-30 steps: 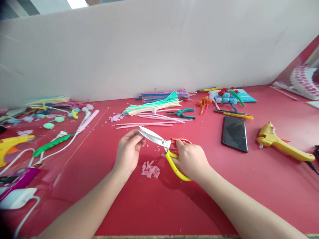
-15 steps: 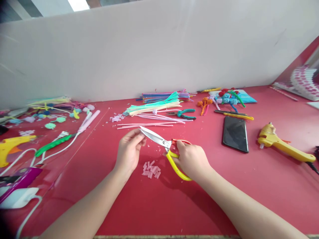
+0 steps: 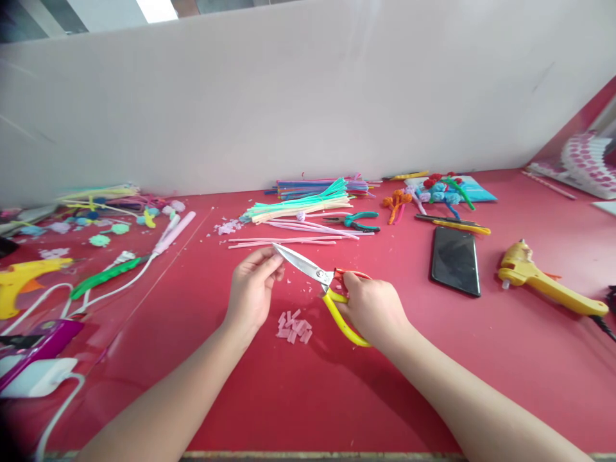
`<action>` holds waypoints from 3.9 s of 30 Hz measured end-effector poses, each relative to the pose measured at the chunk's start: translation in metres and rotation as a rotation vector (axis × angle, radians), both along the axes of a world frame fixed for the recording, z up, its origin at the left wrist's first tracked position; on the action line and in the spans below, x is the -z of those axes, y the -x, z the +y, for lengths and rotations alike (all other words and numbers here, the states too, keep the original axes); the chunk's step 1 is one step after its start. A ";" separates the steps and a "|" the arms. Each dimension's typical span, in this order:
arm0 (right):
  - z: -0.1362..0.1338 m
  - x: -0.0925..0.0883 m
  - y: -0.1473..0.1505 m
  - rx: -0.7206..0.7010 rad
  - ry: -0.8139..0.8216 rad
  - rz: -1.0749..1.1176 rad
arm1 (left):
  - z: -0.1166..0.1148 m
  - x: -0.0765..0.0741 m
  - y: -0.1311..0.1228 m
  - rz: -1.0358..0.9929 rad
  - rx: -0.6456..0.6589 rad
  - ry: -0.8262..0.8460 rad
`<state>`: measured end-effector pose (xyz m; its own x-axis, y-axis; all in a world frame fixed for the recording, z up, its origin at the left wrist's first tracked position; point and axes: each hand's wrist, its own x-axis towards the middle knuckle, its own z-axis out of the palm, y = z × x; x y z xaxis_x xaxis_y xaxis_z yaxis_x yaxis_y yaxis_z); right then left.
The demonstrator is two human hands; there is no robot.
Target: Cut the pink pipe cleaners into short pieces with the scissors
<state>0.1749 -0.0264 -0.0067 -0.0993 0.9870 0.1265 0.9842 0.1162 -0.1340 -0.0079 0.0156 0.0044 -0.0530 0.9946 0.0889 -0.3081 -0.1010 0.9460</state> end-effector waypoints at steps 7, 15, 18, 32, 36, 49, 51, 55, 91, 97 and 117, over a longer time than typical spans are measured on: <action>0.002 -0.002 0.004 0.054 0.099 0.536 | -0.005 0.000 -0.007 0.155 0.258 0.024; -0.002 -0.015 0.009 0.055 0.334 1.171 | -0.016 -0.002 -0.016 0.350 0.634 0.083; -0.002 -0.018 0.009 0.054 0.366 1.169 | -0.018 -0.003 -0.015 0.368 0.659 0.104; -0.002 -0.009 0.009 0.009 0.353 1.088 | -0.016 0.001 -0.014 0.508 0.542 0.018; -0.001 -0.012 0.010 0.004 0.335 1.035 | -0.018 0.003 -0.015 0.521 0.547 0.035; 0.002 -0.004 -0.002 -0.021 0.118 0.467 | -0.002 0.003 -0.006 0.165 0.086 0.035; 0.001 -0.004 0.000 -0.019 0.079 0.335 | 0.002 0.002 -0.004 0.065 0.039 0.033; -0.002 -0.003 0.004 -0.017 0.035 0.189 | 0.003 0.000 -0.001 -0.016 0.000 0.024; -0.001 0.001 0.000 -0.047 -0.018 -0.025 | 0.002 0.001 -0.002 -0.066 0.000 0.014; -0.001 0.002 0.000 -0.061 -0.014 -0.025 | 0.002 0.001 -0.002 -0.065 0.002 0.022; -0.001 0.001 0.000 -0.032 0.003 0.028 | 0.001 -0.001 -0.001 -0.037 -0.010 0.022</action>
<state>0.1751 -0.0270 -0.0077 -0.1277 0.9836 0.1271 0.9758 0.1475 -0.1614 -0.0069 0.0170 0.0058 -0.0658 0.9957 0.0652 -0.3424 -0.0839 0.9358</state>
